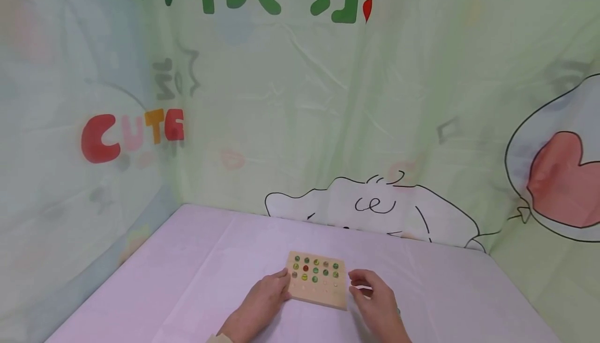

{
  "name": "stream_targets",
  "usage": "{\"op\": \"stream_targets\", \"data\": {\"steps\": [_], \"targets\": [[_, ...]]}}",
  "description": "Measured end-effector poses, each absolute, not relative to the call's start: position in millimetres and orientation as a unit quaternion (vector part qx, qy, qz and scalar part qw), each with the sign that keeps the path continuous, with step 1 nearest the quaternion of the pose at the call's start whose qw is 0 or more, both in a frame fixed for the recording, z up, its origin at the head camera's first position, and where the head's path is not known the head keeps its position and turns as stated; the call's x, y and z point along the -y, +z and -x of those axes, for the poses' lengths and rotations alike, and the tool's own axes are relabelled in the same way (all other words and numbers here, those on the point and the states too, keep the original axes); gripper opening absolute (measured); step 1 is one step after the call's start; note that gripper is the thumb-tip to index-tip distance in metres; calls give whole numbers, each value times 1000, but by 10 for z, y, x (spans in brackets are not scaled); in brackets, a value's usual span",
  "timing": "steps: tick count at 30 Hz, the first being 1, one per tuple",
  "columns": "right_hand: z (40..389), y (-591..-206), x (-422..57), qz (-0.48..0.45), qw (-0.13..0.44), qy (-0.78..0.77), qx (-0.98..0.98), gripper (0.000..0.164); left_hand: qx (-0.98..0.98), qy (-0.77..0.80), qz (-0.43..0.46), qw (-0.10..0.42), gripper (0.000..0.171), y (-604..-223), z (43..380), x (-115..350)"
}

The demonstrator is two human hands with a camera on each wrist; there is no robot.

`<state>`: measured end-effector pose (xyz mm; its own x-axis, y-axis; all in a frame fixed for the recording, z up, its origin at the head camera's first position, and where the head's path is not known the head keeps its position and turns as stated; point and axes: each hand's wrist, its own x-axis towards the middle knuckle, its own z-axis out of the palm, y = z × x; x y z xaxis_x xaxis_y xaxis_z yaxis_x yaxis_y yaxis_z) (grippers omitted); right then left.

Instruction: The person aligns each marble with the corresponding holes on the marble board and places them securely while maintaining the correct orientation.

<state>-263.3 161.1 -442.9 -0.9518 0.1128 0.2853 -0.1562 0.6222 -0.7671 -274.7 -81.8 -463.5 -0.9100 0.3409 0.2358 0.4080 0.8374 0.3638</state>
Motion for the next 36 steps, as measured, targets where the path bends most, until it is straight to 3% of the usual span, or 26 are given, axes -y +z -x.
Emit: {"op": "stream_targets", "data": {"steps": [25, 36], "targets": [[2589, -4422, -1964, 23, 122, 416, 901, 32, 954, -222, 189, 67, 28, -4621, 2763, 807], [2621, -4451, -2086, 19, 65, 410, 909, 25, 954, -216, 193, 74, 28, -4628, 2759, 812]]}}
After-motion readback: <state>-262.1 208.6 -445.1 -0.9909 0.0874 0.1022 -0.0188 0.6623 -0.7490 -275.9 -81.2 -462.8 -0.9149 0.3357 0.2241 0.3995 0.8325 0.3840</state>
